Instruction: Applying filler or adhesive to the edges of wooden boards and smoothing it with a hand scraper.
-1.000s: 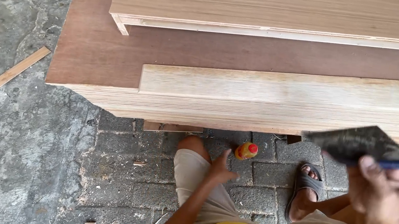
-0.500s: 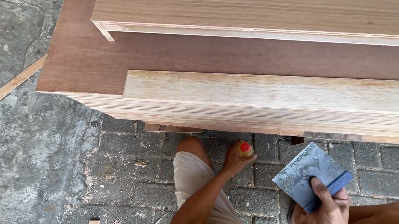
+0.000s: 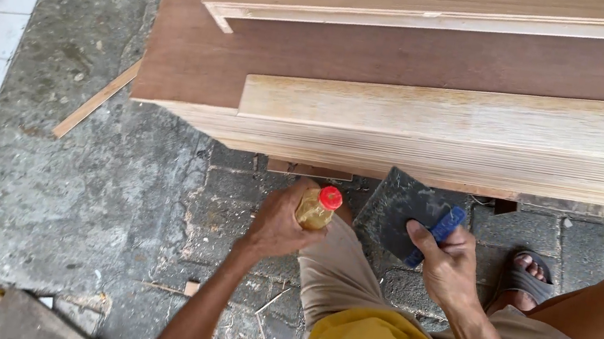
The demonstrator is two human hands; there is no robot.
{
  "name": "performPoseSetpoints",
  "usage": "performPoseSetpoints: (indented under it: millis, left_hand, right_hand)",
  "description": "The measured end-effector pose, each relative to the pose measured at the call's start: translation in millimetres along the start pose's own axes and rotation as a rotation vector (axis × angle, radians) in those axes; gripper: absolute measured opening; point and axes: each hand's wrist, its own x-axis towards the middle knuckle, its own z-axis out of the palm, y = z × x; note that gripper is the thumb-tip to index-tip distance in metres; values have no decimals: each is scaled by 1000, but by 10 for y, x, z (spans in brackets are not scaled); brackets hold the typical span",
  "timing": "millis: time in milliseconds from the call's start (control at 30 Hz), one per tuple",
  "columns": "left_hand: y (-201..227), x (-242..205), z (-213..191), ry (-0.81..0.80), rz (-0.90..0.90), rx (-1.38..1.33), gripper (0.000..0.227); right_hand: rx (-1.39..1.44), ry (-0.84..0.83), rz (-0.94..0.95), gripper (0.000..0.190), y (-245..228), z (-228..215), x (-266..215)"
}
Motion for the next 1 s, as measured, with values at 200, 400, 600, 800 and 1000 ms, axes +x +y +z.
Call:
performPoseSetpoints:
  millis: [200,400,600,800,1000]
  left_hand:
    - [585,-58,-633,-215,3,856,58]
    - [997,-70,-792,-248,109,1182,25]
    - [995,-9,-799,-312,148,1493,18]
    - [1080,23,-804,-373,159,1610,15]
    - [1154,45,-802,-365,114,1488,16]
  right_hand:
    - [-194,-197,-34,13,-64,154,85]
    - [-168,-265,-61,11,37,455,33]
    - [-115,-272,-27,14,-36,675,-133]
    - [-110,-287,-8,17,-272,808,-220]
    - [-100,-289,-4,18,34,702,-227]
